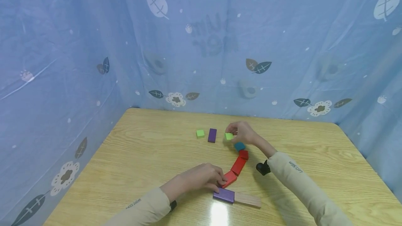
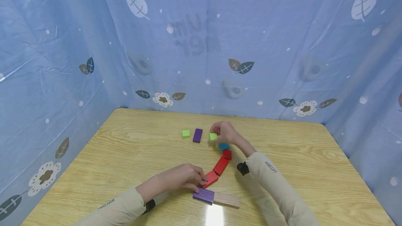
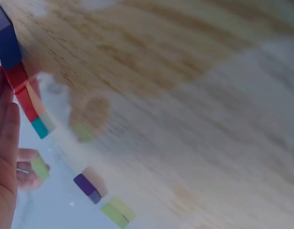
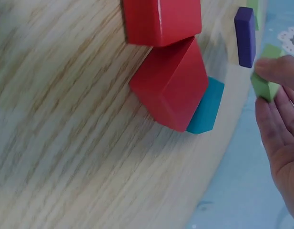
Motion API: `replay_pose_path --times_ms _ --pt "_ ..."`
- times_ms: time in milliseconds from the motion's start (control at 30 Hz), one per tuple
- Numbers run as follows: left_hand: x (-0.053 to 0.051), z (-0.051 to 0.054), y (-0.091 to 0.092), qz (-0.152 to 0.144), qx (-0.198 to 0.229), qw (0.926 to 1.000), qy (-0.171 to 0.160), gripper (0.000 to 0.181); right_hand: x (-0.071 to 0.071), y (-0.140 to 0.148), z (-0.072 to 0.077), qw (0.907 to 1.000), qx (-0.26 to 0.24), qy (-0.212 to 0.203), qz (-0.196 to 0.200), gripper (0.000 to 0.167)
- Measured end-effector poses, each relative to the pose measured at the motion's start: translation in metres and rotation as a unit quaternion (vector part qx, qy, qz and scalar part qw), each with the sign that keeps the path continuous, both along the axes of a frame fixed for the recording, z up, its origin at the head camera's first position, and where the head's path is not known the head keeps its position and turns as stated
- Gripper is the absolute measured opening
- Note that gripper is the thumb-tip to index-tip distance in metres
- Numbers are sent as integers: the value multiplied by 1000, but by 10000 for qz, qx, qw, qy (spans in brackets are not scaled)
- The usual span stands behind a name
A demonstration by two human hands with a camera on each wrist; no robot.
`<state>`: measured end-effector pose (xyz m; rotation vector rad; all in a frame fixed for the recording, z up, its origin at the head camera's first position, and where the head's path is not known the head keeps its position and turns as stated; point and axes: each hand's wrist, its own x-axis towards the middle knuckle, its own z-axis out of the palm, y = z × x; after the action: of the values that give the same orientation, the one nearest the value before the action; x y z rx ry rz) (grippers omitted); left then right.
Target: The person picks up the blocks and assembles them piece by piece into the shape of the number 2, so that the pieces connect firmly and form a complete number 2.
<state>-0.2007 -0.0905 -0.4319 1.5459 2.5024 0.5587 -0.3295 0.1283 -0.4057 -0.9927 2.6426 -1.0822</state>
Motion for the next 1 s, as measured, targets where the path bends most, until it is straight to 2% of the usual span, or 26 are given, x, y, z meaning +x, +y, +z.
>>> replay_pose_path --times_ms 133,300,533,1000 --pt "1 0 0 31 11 10000 -44 25 -1 -1 -1 9979 559 243 240 27" --pt "1 -1 -1 19 28 10000 -22 25 -3 0 -3 9946 858 502 298 28" --pt "1 1 0 -18 17 10000 -27 25 -7 3 -9 9941 958 406 294 29" --pt "-1 -1 0 -15 7 10000 -34 25 -9 5 -9 9948 894 157 461 25"
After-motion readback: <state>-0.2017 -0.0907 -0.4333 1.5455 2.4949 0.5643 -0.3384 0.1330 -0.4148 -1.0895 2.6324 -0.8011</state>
